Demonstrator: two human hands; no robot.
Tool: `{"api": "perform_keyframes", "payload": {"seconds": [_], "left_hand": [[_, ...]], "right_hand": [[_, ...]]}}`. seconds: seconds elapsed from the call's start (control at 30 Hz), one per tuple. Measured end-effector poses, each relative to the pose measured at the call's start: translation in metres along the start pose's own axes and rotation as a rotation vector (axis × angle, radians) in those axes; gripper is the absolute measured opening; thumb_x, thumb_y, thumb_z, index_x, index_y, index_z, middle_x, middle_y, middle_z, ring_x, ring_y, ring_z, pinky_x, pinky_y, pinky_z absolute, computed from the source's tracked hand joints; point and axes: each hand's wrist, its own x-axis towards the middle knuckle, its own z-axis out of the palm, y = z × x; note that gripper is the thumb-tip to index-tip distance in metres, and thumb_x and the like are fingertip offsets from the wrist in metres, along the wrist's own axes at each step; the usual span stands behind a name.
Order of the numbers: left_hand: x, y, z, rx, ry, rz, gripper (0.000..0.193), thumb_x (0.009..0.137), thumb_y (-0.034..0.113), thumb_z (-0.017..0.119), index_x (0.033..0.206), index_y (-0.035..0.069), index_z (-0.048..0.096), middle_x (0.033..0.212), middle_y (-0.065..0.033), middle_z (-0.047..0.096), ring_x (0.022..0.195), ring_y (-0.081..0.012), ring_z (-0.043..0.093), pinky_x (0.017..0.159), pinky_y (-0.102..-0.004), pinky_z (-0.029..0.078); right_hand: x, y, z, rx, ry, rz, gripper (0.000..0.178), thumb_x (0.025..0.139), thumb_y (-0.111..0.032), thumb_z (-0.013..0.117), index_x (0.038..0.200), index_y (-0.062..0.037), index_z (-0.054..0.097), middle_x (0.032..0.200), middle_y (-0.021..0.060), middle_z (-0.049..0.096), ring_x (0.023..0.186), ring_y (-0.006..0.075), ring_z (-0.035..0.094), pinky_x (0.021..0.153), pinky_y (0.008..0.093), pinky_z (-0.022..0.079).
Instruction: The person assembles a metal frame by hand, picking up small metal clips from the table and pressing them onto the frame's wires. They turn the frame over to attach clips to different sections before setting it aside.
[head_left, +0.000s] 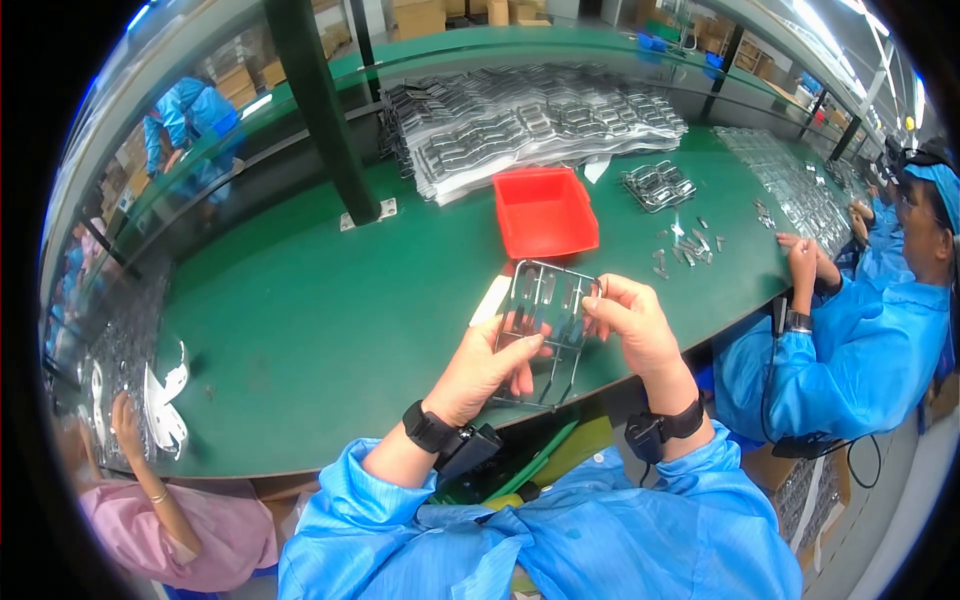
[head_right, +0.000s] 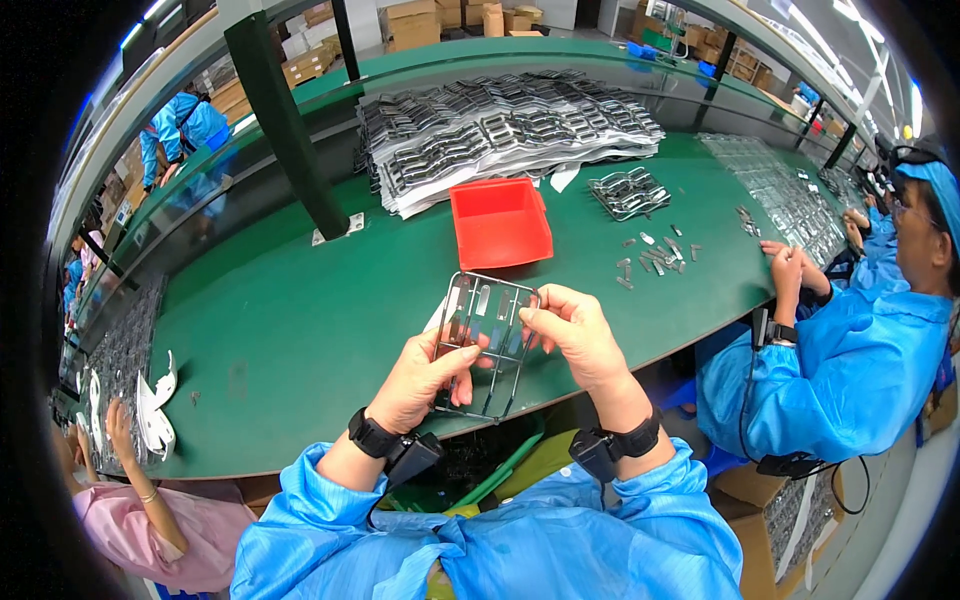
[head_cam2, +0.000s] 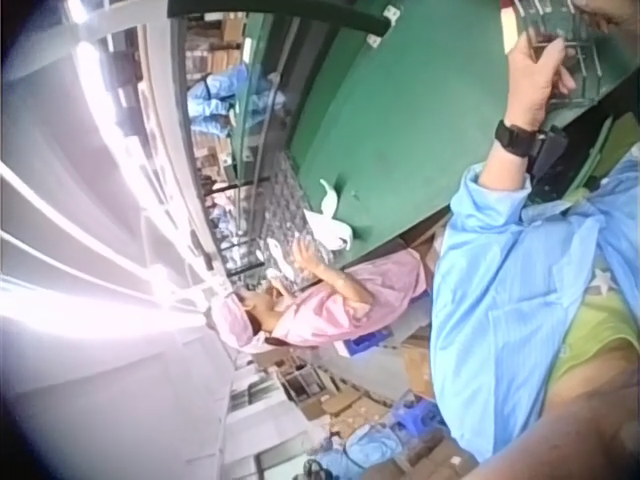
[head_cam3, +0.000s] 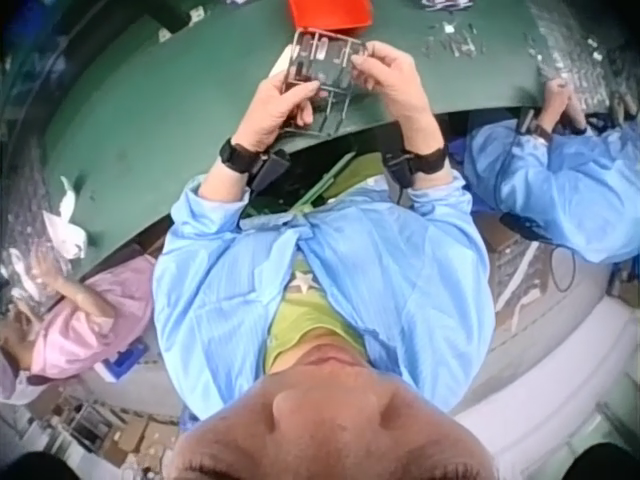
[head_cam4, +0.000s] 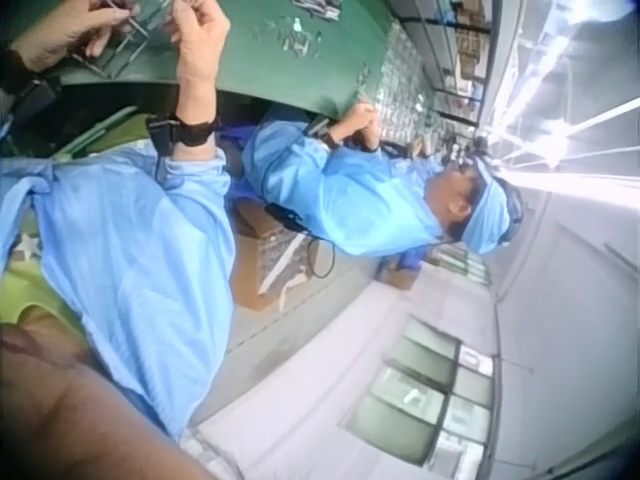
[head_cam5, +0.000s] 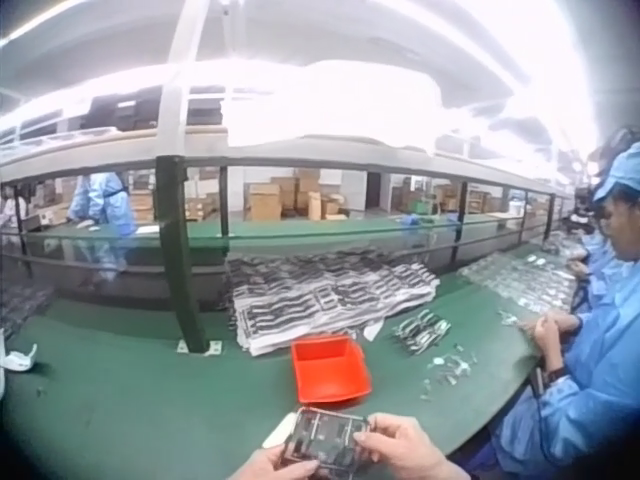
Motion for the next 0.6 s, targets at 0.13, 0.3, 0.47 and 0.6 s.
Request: {"api": "perform_keyframes", "payload": {"seconds": [0.13, 0.3, 0.47, 0.6], "left_hand": [[0.000, -0.005, -0.001, -0.027, 0.019, -0.008, 0.023, 0.088, 0.017, 0.061, 0.103, 0.000, 0.058, 0.080, -0.0080, 0.062, 0.049, -0.0100, 0.055, 0.044, -0.0201, 0.043], [-0.002, -0.006, 0.002, -0.074, -0.008, 0.018, 0.022, 0.088, 0.018, 0.061, 0.101, 0.000, 0.058, 0.076, -0.0065, 0.061, 0.049, -0.0104, 0.056, 0.043, -0.0209, 0.043], [-0.003, -0.004, -0.003, -0.183, -0.028, -0.033, 0.023, 0.089, 0.019, 0.060, 0.102, 0.001, 0.058, 0.078, -0.0057, 0.060, 0.050, -0.0098, 0.056, 0.043, -0.0203, 0.042], [-0.001, -0.005, -0.003, -0.160, -0.037, -0.010, 0.024, 0.089, 0.020, 0.060, 0.103, 0.001, 0.057, 0.080, -0.0049, 0.060, 0.051, -0.0088, 0.056, 0.044, -0.0195, 0.042]], "right_hand": [[0.001, -0.001, 0.006, 0.064, 0.026, 0.019, 0.010, 0.084, -0.015, 0.060, 0.080, -0.0053, 0.059, 0.067, 0.0000, 0.059, 0.058, 0.0042, 0.053, 0.049, 0.0165, 0.036], [0.004, -0.006, 0.010, 0.126, 0.085, 0.034, 0.009, 0.083, -0.013, 0.059, 0.079, -0.0041, 0.058, 0.065, 0.0003, 0.059, 0.054, 0.0044, 0.053, 0.045, 0.0161, 0.037], [0.006, -0.004, 0.014, 0.111, 0.068, 0.025, 0.009, 0.083, -0.012, 0.058, 0.082, -0.0033, 0.057, 0.066, 0.0002, 0.058, 0.054, 0.0039, 0.053, 0.044, 0.0154, 0.037], [0.004, -0.001, 0.021, 0.199, 0.134, 0.029, 0.008, 0.084, -0.012, 0.057, 0.085, -0.0037, 0.058, 0.068, -0.0002, 0.057, 0.055, 0.0039, 0.052, 0.045, 0.0157, 0.038]]}}
